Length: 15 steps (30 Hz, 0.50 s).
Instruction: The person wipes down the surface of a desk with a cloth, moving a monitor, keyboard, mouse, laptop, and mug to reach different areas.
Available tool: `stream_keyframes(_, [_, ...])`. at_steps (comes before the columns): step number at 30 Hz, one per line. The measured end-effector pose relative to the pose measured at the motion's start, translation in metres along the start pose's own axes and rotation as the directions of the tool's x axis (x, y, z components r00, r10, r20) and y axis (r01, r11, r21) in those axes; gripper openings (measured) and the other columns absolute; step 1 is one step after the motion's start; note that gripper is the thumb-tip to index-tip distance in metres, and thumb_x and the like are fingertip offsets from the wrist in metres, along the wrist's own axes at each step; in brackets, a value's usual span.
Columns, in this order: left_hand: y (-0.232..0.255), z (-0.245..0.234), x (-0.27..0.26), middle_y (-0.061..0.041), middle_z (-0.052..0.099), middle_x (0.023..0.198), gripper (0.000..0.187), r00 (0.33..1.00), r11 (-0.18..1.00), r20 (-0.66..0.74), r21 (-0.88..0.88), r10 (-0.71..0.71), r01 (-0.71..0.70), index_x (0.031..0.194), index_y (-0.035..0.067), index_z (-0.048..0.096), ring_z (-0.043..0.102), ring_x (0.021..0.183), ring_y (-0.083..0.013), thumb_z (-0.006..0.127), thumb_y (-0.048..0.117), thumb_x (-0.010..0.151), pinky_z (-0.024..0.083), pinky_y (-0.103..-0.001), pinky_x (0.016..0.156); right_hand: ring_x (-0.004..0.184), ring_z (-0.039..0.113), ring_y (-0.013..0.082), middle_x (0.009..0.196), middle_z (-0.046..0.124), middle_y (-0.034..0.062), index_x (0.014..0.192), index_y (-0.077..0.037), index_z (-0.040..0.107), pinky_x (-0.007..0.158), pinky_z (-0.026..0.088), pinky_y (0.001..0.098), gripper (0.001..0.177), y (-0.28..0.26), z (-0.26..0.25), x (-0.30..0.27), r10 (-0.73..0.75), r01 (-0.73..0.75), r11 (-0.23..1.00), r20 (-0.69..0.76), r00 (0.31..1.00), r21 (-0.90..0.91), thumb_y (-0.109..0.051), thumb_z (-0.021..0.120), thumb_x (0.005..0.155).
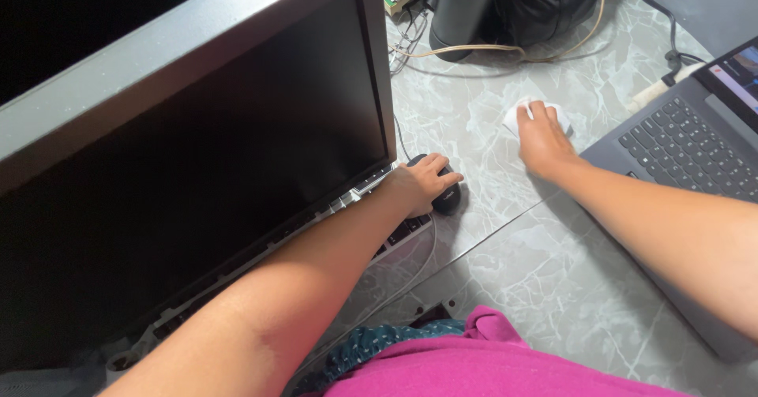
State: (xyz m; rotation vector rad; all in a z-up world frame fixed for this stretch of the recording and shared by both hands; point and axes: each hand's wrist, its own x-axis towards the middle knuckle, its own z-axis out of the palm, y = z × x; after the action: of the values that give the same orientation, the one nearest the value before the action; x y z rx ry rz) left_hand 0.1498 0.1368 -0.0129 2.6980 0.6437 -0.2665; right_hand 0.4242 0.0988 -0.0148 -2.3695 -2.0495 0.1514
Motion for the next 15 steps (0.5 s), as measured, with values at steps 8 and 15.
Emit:
stream_keyframes(8, [0.000,-0.004,0.001,-0.002,0.036,0.151,0.085,0.999,0.999,0.018,-0.026,-0.031,0.032,0.149,0.030,0.042,0.030,0.149,-0.0200,0.078,0.009,0.075,0.052,-0.050,0.099,0.132,0.047,0.0393,0.145,0.049,0.0203,0.143,0.004,0.049,0.107,0.047,0.0446,0.065,-0.074,0.017,-0.009,-0.187,0.188,0.981,-0.013,0.982,0.048,0.009,0.060,0.079])
stream_keyframes(15, [-0.004,-0.005,0.005,-0.006,0.036,0.151,0.079,0.995,0.989,-0.026,-0.121,-0.094,0.091,0.148,0.025,0.043,0.032,0.147,-0.0218,0.082,0.034,0.080,0.048,-0.050,0.105,0.139,0.041,0.0372,0.154,0.041,0.0173,0.152,-0.009,0.044,0.107,0.044,0.0454,0.070,-0.025,-0.011,-0.044,-0.340,0.329,0.935,0.071,0.938,0.132,0.010,0.053,0.085])
